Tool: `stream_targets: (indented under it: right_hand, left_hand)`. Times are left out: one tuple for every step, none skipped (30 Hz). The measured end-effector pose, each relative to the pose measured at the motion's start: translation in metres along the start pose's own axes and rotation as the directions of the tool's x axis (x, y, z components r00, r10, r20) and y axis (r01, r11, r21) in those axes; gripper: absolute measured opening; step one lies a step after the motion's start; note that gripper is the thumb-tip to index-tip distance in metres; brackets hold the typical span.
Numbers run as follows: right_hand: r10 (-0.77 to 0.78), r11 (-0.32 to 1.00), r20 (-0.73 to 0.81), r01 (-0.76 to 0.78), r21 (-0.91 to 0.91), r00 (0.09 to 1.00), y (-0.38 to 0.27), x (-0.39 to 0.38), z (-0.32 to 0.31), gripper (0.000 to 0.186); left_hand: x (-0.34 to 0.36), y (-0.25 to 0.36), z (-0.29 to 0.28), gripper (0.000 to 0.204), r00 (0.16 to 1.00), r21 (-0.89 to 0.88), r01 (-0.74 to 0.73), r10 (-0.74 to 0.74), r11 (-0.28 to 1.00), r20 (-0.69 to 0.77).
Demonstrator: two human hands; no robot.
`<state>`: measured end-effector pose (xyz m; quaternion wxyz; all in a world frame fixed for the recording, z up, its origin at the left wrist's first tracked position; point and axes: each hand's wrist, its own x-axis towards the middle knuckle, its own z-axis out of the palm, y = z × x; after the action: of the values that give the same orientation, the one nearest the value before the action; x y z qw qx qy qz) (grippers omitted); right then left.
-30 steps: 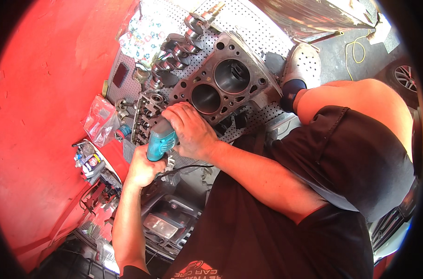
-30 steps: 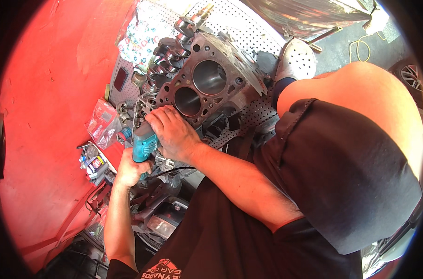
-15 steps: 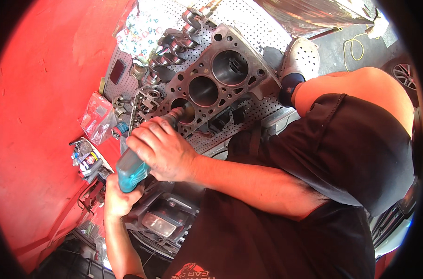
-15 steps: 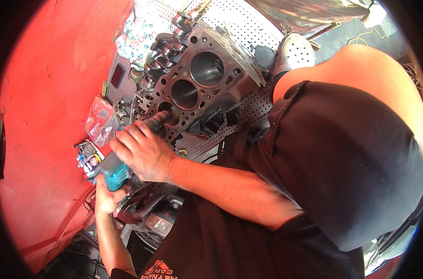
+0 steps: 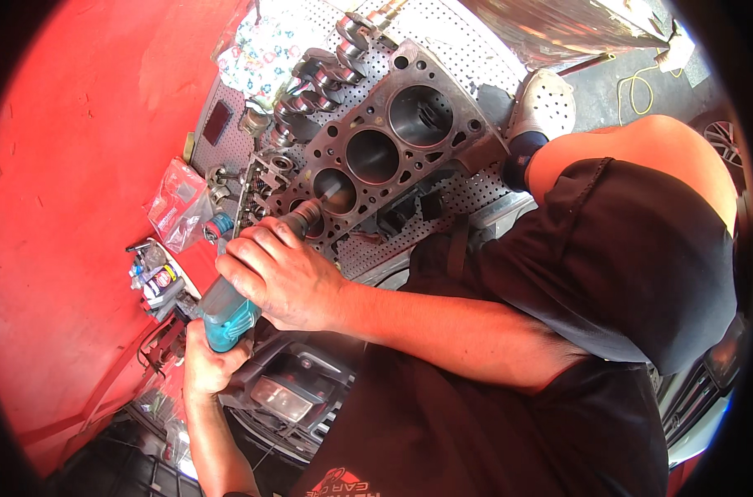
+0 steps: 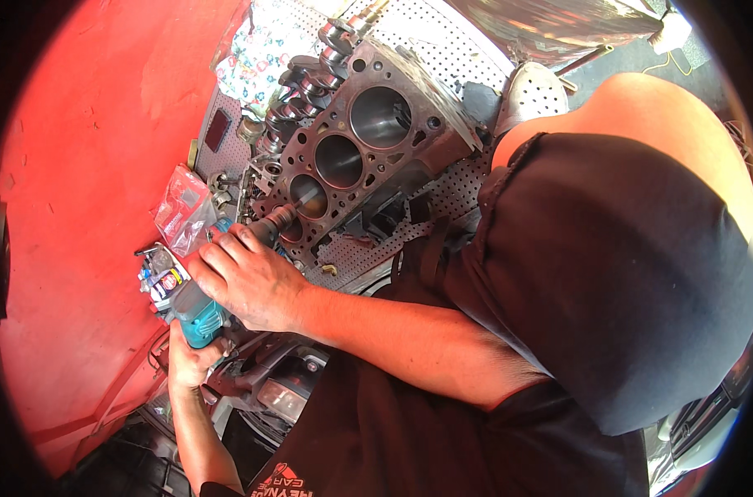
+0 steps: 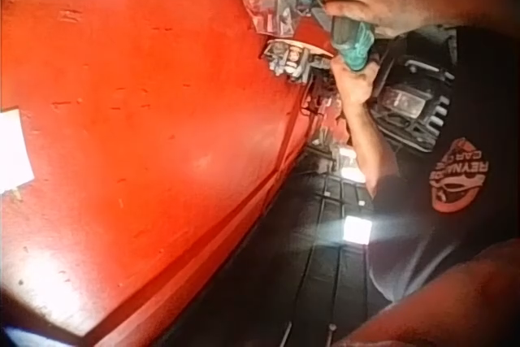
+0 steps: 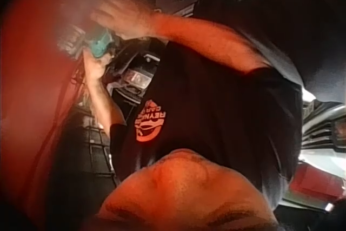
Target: Honing the cylinder walls of an engine block using a power drill and honing tool.
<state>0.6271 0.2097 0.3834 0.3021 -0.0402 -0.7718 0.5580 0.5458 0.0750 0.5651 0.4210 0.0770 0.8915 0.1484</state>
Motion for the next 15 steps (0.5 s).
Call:
stream_targets:
  right_hand:
    - [-0.011, 1.000, 0.003, 0.011, -0.002, 1.000, -0.001, -0.001, 0.000, 0.068]
    - [-0.023, 1.000, 0.007, 0.023, -0.005, 1.000, -0.002, -0.001, 0.000, 0.069]
    - [-0.024, 1.000, 0.007, 0.024, -0.005, 1.000, -0.002, -0.002, -0.001, 0.069]
    - [-0.024, 1.000, 0.012, 0.024, 0.001, 1.000, -0.003, -0.003, -0.001, 0.069]
    - [-0.025, 1.000, 0.016, 0.025, 0.006, 1.000, -0.002, -0.003, -0.002, 0.070]
    - [-0.028, 1.000, 0.016, 0.028, 0.007, 0.999, -0.002, -0.003, -0.004, 0.070]
    - [-0.037, 0.999, 0.033, 0.037, 0.008, 0.999, -0.002, -0.003, -0.006, 0.070]
    - [-0.046, 0.999, 0.049, 0.046, 0.010, 0.998, -0.002, -0.002, -0.008, 0.070]
    - [-0.046, 0.999, 0.048, 0.045, 0.009, 0.998, -0.002, -0.002, -0.008, 0.070]
    - [-0.048, 0.999, 0.043, 0.047, 0.010, 0.998, -0.002, -0.002, -0.008, 0.070]
    - [-0.050, 0.999, 0.037, 0.049, 0.011, 0.998, -0.002, -0.002, -0.009, 0.071]
    - [-0.050, 0.999, 0.036, 0.050, 0.010, 0.998, -0.003, -0.002, -0.010, 0.071]
    - [-0.052, 0.999, 0.048, 0.052, 0.014, 0.997, -0.003, -0.001, -0.012, 0.070]
    - [-0.055, 0.998, 0.061, 0.054, 0.017, 0.997, -0.003, -0.001, -0.013, 0.070]
    - [-0.055, 0.998, 0.059, 0.054, 0.017, 0.997, -0.003, -0.001, -0.014, 0.070]
  left_hand:
    - [-0.002, -0.002, 0.002, 0.016, 1.000, -0.036, 0.005, -0.006, 0.999, -0.016]
    - [-0.004, -0.002, 0.005, 0.016, 0.999, -0.072, 0.010, -0.012, 0.997, -0.032]
    - [-0.004, 0.000, 0.006, 0.016, 0.999, -0.073, 0.010, -0.012, 0.997, -0.033]
    - [-0.005, 0.004, 0.008, 0.018, 0.999, -0.076, 0.010, -0.014, 0.997, -0.041]
    - [-0.005, 0.006, 0.009, 0.019, 0.999, -0.080, 0.011, -0.015, 0.997, -0.048]
    - [-0.005, 0.003, 0.007, 0.019, 0.999, -0.081, 0.010, -0.015, 0.997, -0.052]
    - [-0.006, -0.002, 0.004, 0.021, 0.999, -0.092, 0.024, -0.026, 0.995, -0.022]
    - [-0.006, -0.005, 0.003, 0.022, 0.999, -0.103, 0.038, -0.038, 0.994, 0.007]
    - [-0.007, -0.005, 0.003, 0.022, 0.999, -0.102, 0.038, -0.037, 0.994, 0.008]
    - [-0.007, -0.005, 0.004, 0.023, 0.999, -0.119, 0.042, -0.041, 0.992, 0.010]
    - [-0.007, -0.005, 0.005, 0.024, 0.999, -0.136, 0.046, -0.045, 0.990, 0.013]
    - [-0.008, -0.005, 0.005, 0.024, 0.999, -0.135, 0.045, -0.043, 0.990, 0.013]
    - [-0.008, -0.005, 0.005, 0.025, 0.999, -0.145, 0.043, -0.041, 0.988, 0.014]
    - [-0.009, -0.005, 0.006, 0.026, 0.999, -0.155, 0.042, -0.040, 0.987, 0.016]
    - [-0.009, -0.004, 0.006, 0.026, 0.999, -0.154, 0.041, -0.039, 0.987, 0.015]
